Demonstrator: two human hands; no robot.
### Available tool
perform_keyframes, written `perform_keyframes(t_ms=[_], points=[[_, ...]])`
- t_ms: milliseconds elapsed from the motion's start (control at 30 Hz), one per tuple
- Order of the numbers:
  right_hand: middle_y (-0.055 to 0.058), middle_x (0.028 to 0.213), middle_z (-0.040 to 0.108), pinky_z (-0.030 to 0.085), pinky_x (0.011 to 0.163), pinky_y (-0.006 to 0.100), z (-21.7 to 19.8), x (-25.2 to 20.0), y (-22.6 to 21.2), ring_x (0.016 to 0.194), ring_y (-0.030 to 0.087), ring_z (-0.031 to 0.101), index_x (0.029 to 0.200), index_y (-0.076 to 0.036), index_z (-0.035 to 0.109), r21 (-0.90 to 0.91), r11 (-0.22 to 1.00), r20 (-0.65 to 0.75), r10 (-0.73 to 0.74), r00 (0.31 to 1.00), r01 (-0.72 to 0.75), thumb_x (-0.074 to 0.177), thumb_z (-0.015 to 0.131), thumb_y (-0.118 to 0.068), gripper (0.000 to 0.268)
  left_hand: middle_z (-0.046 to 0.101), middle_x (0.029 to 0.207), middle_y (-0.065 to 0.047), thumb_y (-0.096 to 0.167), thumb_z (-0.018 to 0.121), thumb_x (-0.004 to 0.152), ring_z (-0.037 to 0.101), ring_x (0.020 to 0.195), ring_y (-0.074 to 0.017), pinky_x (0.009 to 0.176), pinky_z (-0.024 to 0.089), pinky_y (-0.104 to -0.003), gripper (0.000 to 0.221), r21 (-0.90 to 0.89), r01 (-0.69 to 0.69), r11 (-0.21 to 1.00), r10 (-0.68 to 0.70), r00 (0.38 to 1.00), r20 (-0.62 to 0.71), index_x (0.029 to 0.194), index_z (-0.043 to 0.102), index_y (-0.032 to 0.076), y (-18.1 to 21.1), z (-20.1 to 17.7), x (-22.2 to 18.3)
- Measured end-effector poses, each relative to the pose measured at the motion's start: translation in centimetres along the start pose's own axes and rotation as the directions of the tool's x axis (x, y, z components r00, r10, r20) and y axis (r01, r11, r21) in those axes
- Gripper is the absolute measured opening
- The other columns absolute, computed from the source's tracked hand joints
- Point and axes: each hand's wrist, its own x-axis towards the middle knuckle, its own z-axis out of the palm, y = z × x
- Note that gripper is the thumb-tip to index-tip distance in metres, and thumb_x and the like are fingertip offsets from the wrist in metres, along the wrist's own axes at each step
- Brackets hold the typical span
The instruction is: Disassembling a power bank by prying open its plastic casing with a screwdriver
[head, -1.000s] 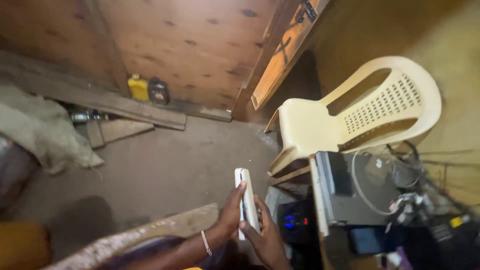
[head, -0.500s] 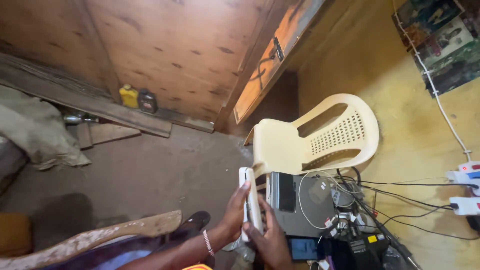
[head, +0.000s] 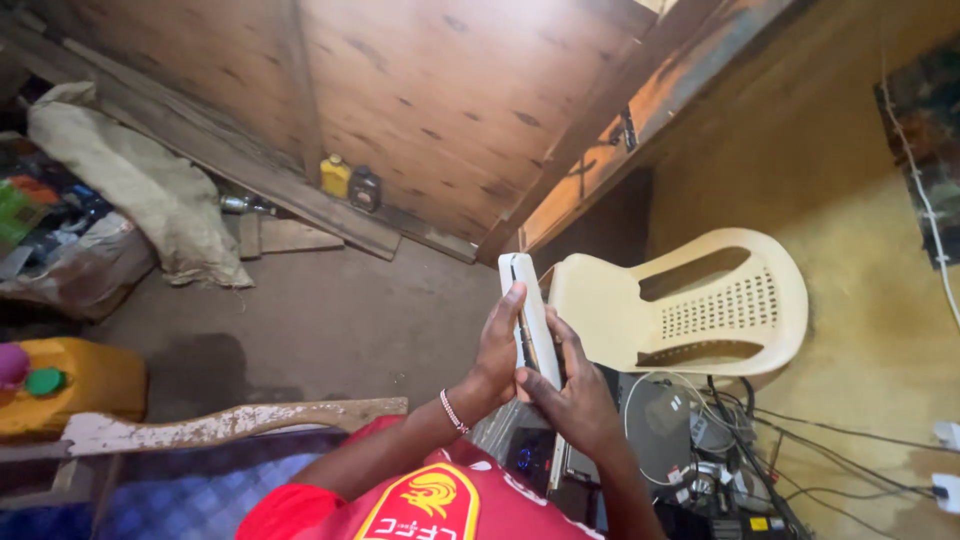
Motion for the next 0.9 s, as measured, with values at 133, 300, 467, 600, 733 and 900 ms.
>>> perform_keyframes(t_ms=[133,300,467,600,733,900], points=[[0.007,0.137,0.036,0.03,0.098,0.033,-0.1,2.3,-1.3,0.124,0.022,0.037,0.131,-0.013,0.031,-0.043,0.998,0.048,-0.037,0.998,0.039,0.07,0.052,-0.051,0.075,0.057,0.058,-0.003,0.043,0.05,0.081,0.052,0.047,-0.011,0.046,0.043,-0.023,0.037,-0.042,-0.034,0.999,0.036,0.997,0.062,0.073,0.057,0.008,1.7,0.1,1.4],[0.006,0.137,0.037,0.031,0.097,0.032,0.4,4.7,-1.5,0.123,0.021,0.039,0.131,-0.014,0.031,-0.045,0.998,0.08,-0.028,0.996,0.032,0.07,0.052,-0.051,0.074,0.056,0.057,-0.004,0.046,0.05,0.079,0.052,0.046,-0.0128,0.046,0.043,-0.024,0.041,-0.053,-0.019,0.998,0.02,1.0,0.019,0.074,0.058,0.006,3.3,0.0,3.0],[0.003,0.138,0.036,0.03,0.097,0.033,1.0,6.3,-1.2,0.125,0.02,0.038,0.132,-0.016,0.03,-0.044,0.997,0.121,0.069,0.99,-0.064,0.07,0.052,-0.051,0.074,0.055,0.055,-0.003,0.047,0.052,0.078,0.051,0.044,-0.0124,0.043,0.042,-0.025,0.041,-0.063,0.031,0.998,-0.034,0.998,-0.047,0.069,0.057,0.007,3.3,-1.0,4.9],[0.001,0.138,0.036,0.03,0.098,0.032,1.3,7.3,-0.8,0.125,0.018,0.038,0.131,-0.018,0.031,-0.066,0.989,0.107,0.137,0.985,-0.13,0.069,0.054,-0.048,0.073,0.057,0.056,-0.005,0.047,0.051,0.079,0.053,0.045,-0.0134,0.045,0.044,-0.025,0.042,-0.073,0.072,0.995,-0.075,0.996,-0.039,0.07,0.057,0.006,3.8,-0.8,5.6],[0.002,0.136,0.039,0.031,0.097,0.033,1.2,7.9,-1.7,0.124,0.02,0.04,0.13,-0.017,0.032,-0.029,0.989,0.096,0.145,0.985,-0.143,0.068,0.051,-0.054,0.075,0.053,0.056,-0.003,0.043,0.051,0.081,0.051,0.046,-0.0121,0.045,0.043,-0.025,0.036,-0.071,0.073,0.995,-0.074,0.997,-0.008,0.07,0.052,0.009,4.2,-0.7,6.3],[0.001,0.139,0.034,0.028,0.099,0.032,1.7,7.6,-0.9,0.126,0.017,0.035,0.133,-0.018,0.028,-0.014,0.975,0.091,0.223,0.971,-0.222,0.067,0.052,-0.053,0.079,0.049,0.057,0.0,0.041,0.052,0.081,0.048,0.047,-0.0091,0.045,0.041,-0.023,0.03,0.001,0.059,0.998,-0.059,0.997,-0.049,0.074,0.049,0.012,4.5,-0.4,6.0]])
